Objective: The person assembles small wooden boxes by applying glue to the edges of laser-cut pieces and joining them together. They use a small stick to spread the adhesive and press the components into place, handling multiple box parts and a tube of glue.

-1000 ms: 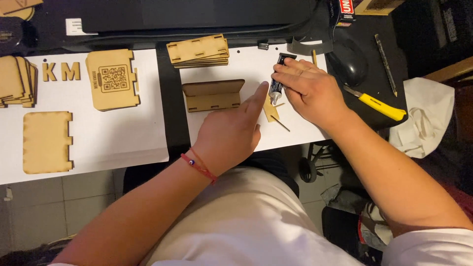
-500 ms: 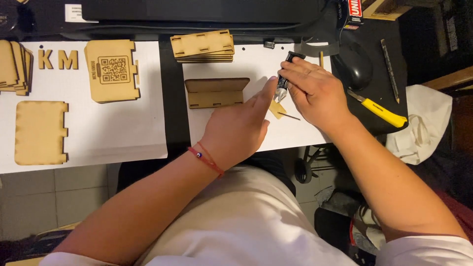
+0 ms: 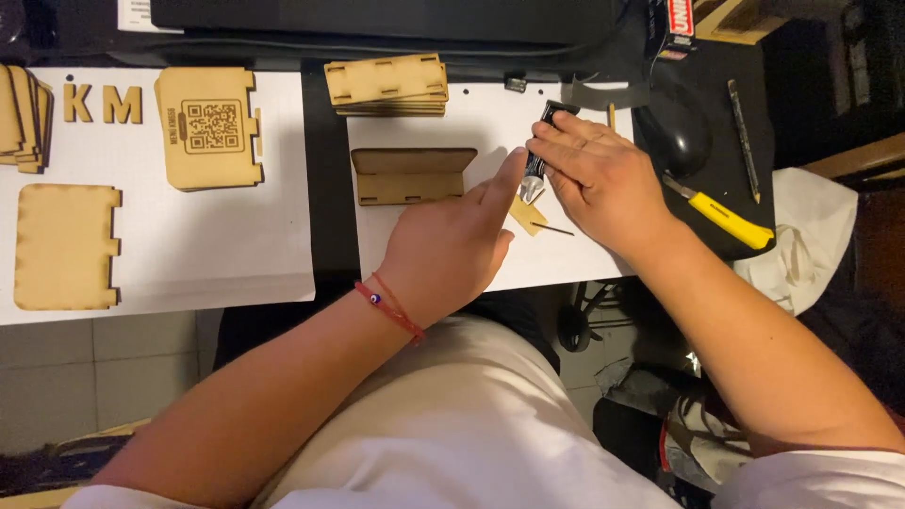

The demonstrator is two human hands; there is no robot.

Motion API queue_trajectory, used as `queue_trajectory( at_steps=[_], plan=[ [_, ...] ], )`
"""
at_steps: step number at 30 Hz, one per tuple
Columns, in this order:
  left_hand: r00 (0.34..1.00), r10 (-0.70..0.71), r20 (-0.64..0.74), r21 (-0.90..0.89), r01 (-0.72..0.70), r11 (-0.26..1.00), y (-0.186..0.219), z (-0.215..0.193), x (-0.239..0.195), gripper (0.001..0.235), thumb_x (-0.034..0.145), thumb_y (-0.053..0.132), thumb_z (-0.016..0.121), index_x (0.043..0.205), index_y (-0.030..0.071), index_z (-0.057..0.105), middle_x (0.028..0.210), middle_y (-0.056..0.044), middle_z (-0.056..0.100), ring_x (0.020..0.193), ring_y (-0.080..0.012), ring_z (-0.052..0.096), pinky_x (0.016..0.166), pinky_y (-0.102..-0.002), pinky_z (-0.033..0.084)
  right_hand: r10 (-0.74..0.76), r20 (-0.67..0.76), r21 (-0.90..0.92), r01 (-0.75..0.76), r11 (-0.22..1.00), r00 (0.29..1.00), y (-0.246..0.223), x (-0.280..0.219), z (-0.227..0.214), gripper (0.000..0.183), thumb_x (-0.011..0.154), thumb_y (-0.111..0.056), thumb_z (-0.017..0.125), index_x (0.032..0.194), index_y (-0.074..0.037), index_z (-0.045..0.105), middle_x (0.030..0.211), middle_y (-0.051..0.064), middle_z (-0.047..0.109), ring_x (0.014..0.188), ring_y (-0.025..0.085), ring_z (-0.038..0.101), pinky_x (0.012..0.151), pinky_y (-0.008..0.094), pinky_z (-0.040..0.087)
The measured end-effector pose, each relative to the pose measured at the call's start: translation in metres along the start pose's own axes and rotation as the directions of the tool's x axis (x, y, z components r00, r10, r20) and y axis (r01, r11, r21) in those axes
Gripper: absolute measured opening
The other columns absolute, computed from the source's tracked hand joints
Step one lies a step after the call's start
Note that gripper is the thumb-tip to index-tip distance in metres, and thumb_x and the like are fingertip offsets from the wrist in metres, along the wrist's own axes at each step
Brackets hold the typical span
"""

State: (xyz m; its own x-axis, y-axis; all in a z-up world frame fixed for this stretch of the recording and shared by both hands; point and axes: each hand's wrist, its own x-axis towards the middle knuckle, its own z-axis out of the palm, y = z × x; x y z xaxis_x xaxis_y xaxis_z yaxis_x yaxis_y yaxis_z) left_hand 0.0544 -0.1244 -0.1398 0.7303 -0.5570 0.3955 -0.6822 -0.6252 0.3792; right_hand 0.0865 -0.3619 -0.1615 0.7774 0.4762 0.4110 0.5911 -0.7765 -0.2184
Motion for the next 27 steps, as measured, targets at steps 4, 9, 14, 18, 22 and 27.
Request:
queue_trajectory(
  at_steps=[4,9,14,18,22,27],
  plan=[
    [0.999,-0.022,0.024,-0.066,0.024,0.998,-0.002,-0.001,-0.002,0.075,0.085,0.014,0.073,0.149,0.008,0.034,0.111,-0.019,0.072,0.057,-0.0236,0.069,0.050,-0.035,0.054,-0.001,0.012,-0.009,0.001,1.000,1.000,0.002,-0.004,0.003,0.029,0.095,-0.004,0.066,0.122,-0.011,0.074,0.123,0.008,0.073,0.120,0.030,0.064,0.100,0.044,0.051],
    [1.000,-0.003,0.001,-0.109,0.003,0.994,-0.005,0.003,-0.004,0.072,0.084,0.012,0.074,0.145,0.007,0.036,0.110,-0.020,0.072,0.061,-0.0271,0.070,0.053,-0.039,0.056,-0.011,-0.021,-0.067,0.010,0.998,1.000,0.006,-0.006,0.008,0.030,0.094,-0.007,0.067,0.121,-0.015,0.074,0.124,0.004,0.073,0.119,0.027,0.065,0.103,0.041,0.050],
    [1.000,-0.004,0.019,-0.116,0.006,0.993,-0.006,0.005,-0.006,0.069,0.085,0.014,0.074,0.144,0.007,0.040,0.110,-0.019,0.072,0.062,-0.0272,0.071,0.052,-0.039,0.055,-0.039,-0.016,-0.074,0.038,0.997,0.999,0.001,-0.009,0.006,0.028,0.096,-0.009,0.067,0.122,-0.016,0.074,0.124,0.003,0.073,0.119,0.026,0.066,0.104,0.042,0.048],
    [1.000,0.015,-0.003,-0.088,-0.015,0.996,-0.007,0.002,-0.005,0.062,0.086,0.017,0.074,0.140,0.006,0.045,0.109,-0.018,0.073,0.061,-0.0236,0.070,0.051,-0.034,0.055,-0.040,0.007,-0.119,0.041,0.992,0.999,0.002,-0.007,0.004,0.032,0.095,-0.009,0.067,0.126,-0.017,0.073,0.127,0.002,0.072,0.122,0.025,0.065,0.108,0.044,0.044],
    [0.999,0.046,0.012,-0.111,-0.044,0.993,-0.007,-0.004,-0.007,0.057,0.087,0.017,0.074,0.137,0.004,0.050,0.109,-0.019,0.073,0.059,-0.0237,0.070,0.051,-0.032,0.055,-0.030,-0.001,-0.123,0.029,0.992,1.000,0.003,-0.008,0.004,0.031,0.097,-0.010,0.067,0.127,-0.016,0.072,0.128,0.002,0.072,0.123,0.025,0.064,0.109,0.046,0.042],
    [0.987,0.161,-0.021,-0.150,-0.162,0.975,-0.013,-0.025,-0.033,0.045,0.092,0.012,0.067,0.134,0.001,0.053,0.106,-0.022,0.071,0.066,-0.0381,0.070,0.052,-0.046,0.056,-0.036,0.009,-0.134,0.037,0.990,0.999,0.002,-0.009,0.007,0.034,0.095,-0.008,0.068,0.128,-0.015,0.072,0.129,0.003,0.072,0.125,0.024,0.063,0.113,0.046,0.038]
  ],
)
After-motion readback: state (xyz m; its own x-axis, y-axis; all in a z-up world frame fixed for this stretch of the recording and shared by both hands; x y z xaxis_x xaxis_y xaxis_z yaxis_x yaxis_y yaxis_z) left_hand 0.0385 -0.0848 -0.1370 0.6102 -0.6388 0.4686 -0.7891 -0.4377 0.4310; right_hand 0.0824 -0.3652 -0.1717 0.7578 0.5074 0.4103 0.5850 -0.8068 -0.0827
